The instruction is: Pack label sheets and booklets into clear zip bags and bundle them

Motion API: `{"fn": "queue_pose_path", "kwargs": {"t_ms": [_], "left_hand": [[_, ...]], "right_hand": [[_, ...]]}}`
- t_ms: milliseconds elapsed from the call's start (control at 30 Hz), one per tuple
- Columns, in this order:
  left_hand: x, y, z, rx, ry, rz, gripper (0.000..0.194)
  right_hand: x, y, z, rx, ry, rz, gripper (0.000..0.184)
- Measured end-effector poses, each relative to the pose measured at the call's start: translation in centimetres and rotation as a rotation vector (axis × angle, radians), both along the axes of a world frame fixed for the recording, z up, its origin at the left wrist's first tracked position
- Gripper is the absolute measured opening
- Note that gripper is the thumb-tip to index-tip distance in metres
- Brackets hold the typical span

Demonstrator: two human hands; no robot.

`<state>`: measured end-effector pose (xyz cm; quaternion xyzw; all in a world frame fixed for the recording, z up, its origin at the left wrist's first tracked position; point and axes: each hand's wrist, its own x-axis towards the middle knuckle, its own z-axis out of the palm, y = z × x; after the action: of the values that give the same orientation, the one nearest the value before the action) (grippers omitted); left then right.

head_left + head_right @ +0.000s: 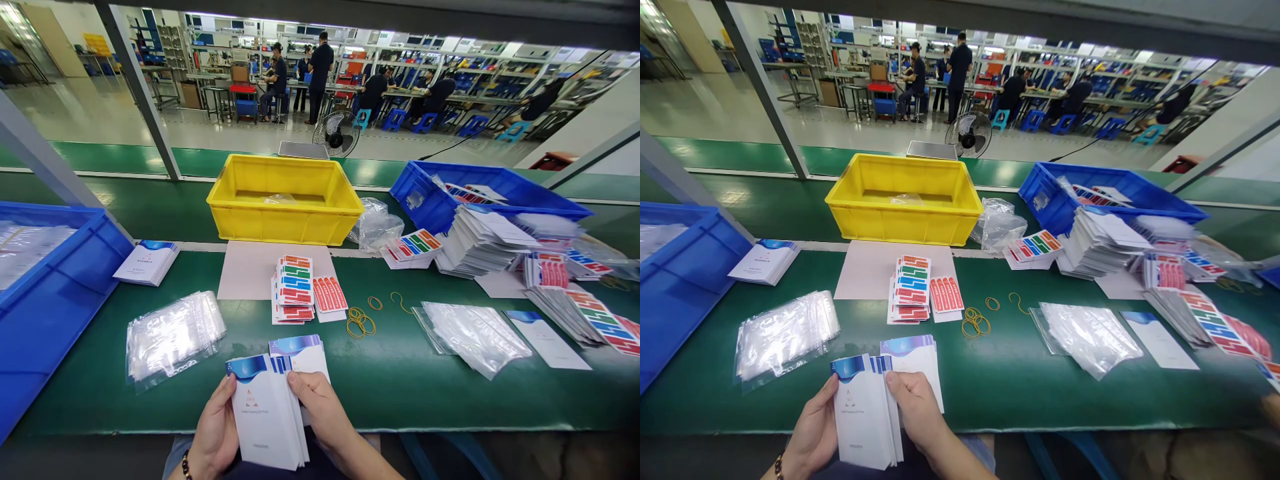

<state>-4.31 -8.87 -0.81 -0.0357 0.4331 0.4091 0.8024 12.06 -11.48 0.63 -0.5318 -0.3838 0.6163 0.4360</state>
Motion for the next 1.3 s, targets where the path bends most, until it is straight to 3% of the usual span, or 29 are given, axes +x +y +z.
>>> {"fn": "queue_pose_path", "kwargs": {"t_ms": [167,333,533,700,733,800,867,933,1133,1300], "left_hand": [[0.3,0.0,0.2,0.029,0.018,0.015,0.022],[0.7,0.1,0.4,0.084,0.04,0.02,0.02],[-0.3,0.5,-0.1,-0.002,-0.022,0.041,0.013],[-0.8,0.8,-0.4,-0.01,0.014,0.066,0.007],[-0.7,0.8,-0.4,-0.002,0.028,0.06,0.008],[-0.4,0.7,-0.3,0.033,0.054,0.041,0.01],[0.1,0.6,-0.1,0.084,0.074,0.017,0.013],[0.4,0.5,0.2,0.127,0.09,-0.002,0.015],[0.5,0.4,1.1,0.163,0.119,-0.02,0.02],[0.3,0.3,0.8,0.174,0.108,-0.028,0.02]], "right_hand": [[-0.1,0.1,0.4,0.17,-0.334,-0.065,0.039],[-0.2,-0.1,0.6,0.27,-0.487,-0.118,0.026],[2.6,0.0,-0.2,0.212,-0.476,-0.2,0.03],[5.2,0.9,-0.7,0.281,-0.656,-0.41,0.045],[5.2,0.9,-0.6,0.294,-0.652,-0.386,0.042],[4.3,0.7,-0.1,0.263,-0.504,-0.205,0.035],[2.9,0.4,0.4,0.195,-0.287,0.034,0.039],[1.5,0.2,0.7,0.149,-0.149,0.162,0.045],[0.2,0.3,0.7,0.092,-0.137,0.101,0.045],[0.5,0.3,0.3,0.032,-0.113,0.075,0.049]]}}
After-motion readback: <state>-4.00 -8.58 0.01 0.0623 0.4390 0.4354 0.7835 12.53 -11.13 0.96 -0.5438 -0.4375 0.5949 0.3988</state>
